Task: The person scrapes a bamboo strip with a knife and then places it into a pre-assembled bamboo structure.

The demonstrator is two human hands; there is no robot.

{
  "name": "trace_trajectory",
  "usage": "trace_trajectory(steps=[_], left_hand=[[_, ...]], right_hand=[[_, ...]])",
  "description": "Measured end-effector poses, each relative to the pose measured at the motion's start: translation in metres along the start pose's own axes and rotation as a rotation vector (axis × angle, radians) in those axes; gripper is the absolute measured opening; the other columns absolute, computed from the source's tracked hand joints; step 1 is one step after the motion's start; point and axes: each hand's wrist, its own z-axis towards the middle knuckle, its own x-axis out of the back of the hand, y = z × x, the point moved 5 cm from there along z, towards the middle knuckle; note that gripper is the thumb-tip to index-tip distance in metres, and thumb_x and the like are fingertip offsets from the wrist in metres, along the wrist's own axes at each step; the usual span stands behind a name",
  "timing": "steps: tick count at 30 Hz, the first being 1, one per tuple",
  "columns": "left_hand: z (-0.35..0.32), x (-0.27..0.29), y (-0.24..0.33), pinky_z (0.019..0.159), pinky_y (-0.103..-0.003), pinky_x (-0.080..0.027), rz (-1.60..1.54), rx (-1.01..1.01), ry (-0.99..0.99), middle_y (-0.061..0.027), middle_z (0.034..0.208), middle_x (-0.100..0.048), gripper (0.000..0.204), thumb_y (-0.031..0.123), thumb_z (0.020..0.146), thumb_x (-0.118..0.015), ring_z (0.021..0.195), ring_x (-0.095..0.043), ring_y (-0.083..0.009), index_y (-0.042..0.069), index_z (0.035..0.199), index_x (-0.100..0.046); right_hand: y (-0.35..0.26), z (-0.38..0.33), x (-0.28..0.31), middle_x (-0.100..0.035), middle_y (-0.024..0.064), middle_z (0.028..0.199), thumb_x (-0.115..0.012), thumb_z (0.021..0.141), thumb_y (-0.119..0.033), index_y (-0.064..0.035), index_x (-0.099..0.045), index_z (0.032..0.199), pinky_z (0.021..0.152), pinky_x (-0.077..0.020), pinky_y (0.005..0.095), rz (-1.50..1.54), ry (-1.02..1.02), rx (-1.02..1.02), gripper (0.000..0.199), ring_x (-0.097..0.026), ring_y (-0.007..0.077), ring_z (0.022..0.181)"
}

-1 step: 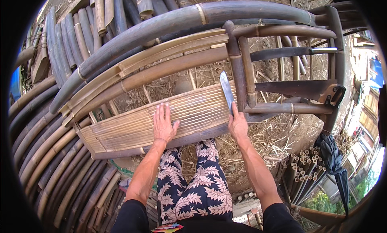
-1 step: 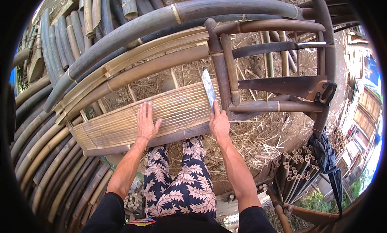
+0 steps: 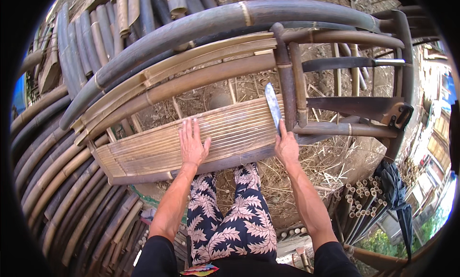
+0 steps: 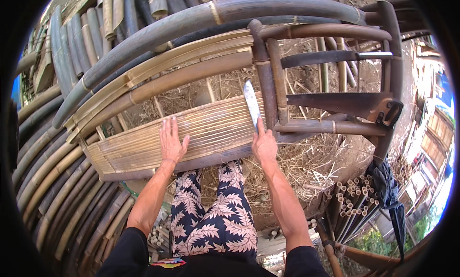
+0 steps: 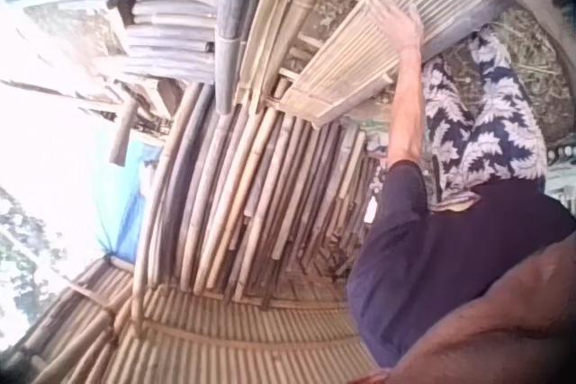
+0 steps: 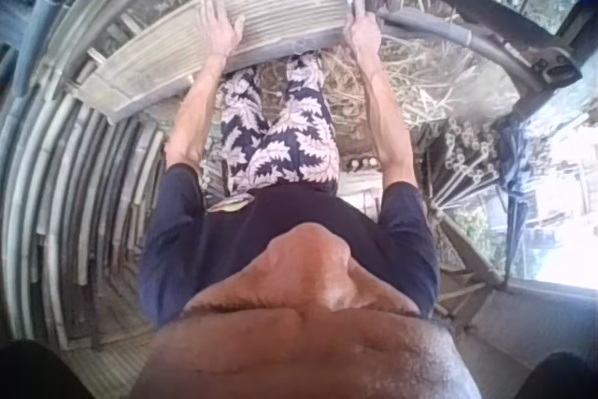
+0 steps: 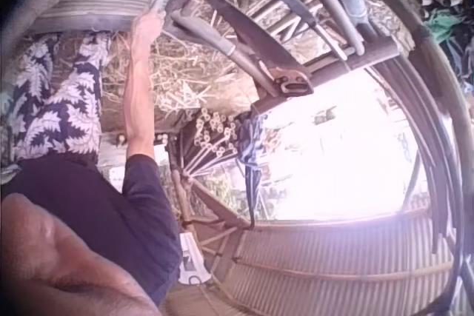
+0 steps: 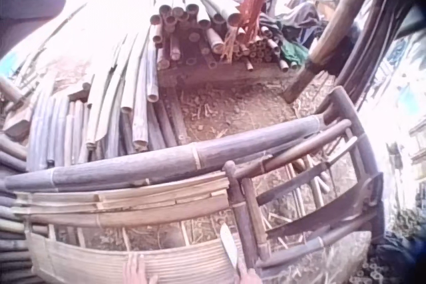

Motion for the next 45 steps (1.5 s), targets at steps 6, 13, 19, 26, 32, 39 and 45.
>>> trace_trajectory(steps=[6, 13, 19, 26, 32, 39, 45], left_hand=[[0.023, 0.013, -0.051, 0.117, -0.05, -0.014, 0.09, 0.152, -0.319, -0.0128, 0.159, -0.007, 0.098, 0.062, 0.082, -0.055, 0.147, -0.006, -0.0289, 0.008, 0.152, -0.012], [0.012, 0.021, -0.055, 0.117, -0.051, -0.014, -0.008, 0.176, -0.332, -0.0102, 0.159, -0.013, 0.094, 0.057, 0.082, -0.059, 0.147, -0.01, -0.0254, 0.011, 0.152, -0.017], [-0.002, 0.013, -0.08, 0.118, -0.049, -0.015, -0.194, 0.084, -0.19, -0.0118, 0.156, -0.021, 0.082, 0.051, 0.085, -0.056, 0.145, -0.016, -0.0292, 0.009, 0.149, -0.025], [-0.053, 0.026, -0.275, 0.117, -0.05, -0.013, -0.108, 0.495, 0.195, -0.0142, 0.156, -0.018, 0.074, 0.046, 0.092, -0.049, 0.145, -0.013, -0.0343, 0.012, 0.151, -0.022], [-0.062, 0.03, -0.375, 0.117, -0.056, -0.002, -0.077, 0.358, -0.011, -0.0077, 0.159, -0.008, 0.07, 0.061, 0.095, -0.026, 0.146, -0.001, -0.0327, 0.022, 0.152, -0.018], [-0.078, 0.021, -0.381, 0.116, -0.059, 0.003, -0.29, 0.343, -0.084, -0.0089, 0.156, -0.021, 0.072, 0.062, 0.083, -0.05, 0.146, -0.002, -0.0366, 0.017, 0.139, -0.048], [-0.079, 0.012, -0.389, 0.116, -0.058, 0.005, -0.491, 0.335, 0.125, -0.0133, 0.149, -0.036, 0.075, 0.055, 0.084, -0.052, 0.143, -0.018, -0.0385, 0.019, 0.147, -0.034]], right_hand=[[-0.029, 0.027, 0.077, -0.06, 0.0286, 0.107, -0.05, 0.09, -0.021, -0.0267, -0.027, 0.149, 0.085, -0.053, 0.0483, -0.267, -0.107, 0.072, 0.063, -0.065, 0.0401, 0.091], [-0.049, 0.052, 0.09, -0.063, 0.0309, 0.097, -0.049, 0.084, -0.013, -0.018, -0.044, 0.139, 0.081, -0.0502, 0.0521, -0.319, -0.108, 0.288, 0.055, -0.063, 0.0444, 0.091], [-0.024, 0.027, 0.049, -0.064, 0.0323, 0.091, -0.054, 0.075, -0.006, -0.0076, -0.038, 0.143, 0.071, -0.0503, 0.0494, -0.21, -0.129, 0.291, 0.069, -0.063, 0.0472, 0.083], [-0.125, -0.101, 0.022, -0.062, 0.0175, 0.075, -0.054, 0.085, -0.004, -0.0133, -0.028, 0.149, 0.063, -0.0494, 0.0369, 0.225, -0.133, 0.095, 0.07, -0.06, 0.0251, 0.065], [-0.398, -0.172, -0.055, -0.06, 0.0135, 0.075, -0.056, 0.085, -0.006, -0.009, -0.028, 0.149, 0.064, -0.0483, 0.0343, -0.043, -0.452, 0.38, 0.07, -0.056, 0.0219, 0.065], [-0.677, -0.165, -0.215, -0.062, 0.0303, 0.112, -0.058, 0.091, -0.019, -0.005, -0.035, 0.144, 0.089, -0.0506, 0.0422, -0.278, -0.722, 0.904, 0.06, -0.066, 0.0356, 0.099], [-0.775, -0.142, -0.326, -0.059, 0.0278, 0.122, -0.059, 0.09, -0.023, -0.0048, -0.038, 0.144, 0.088, -0.0512, 0.0407, -0.17, -0.682, 0.812, 0.06, -0.064, 0.0344, 0.102]])
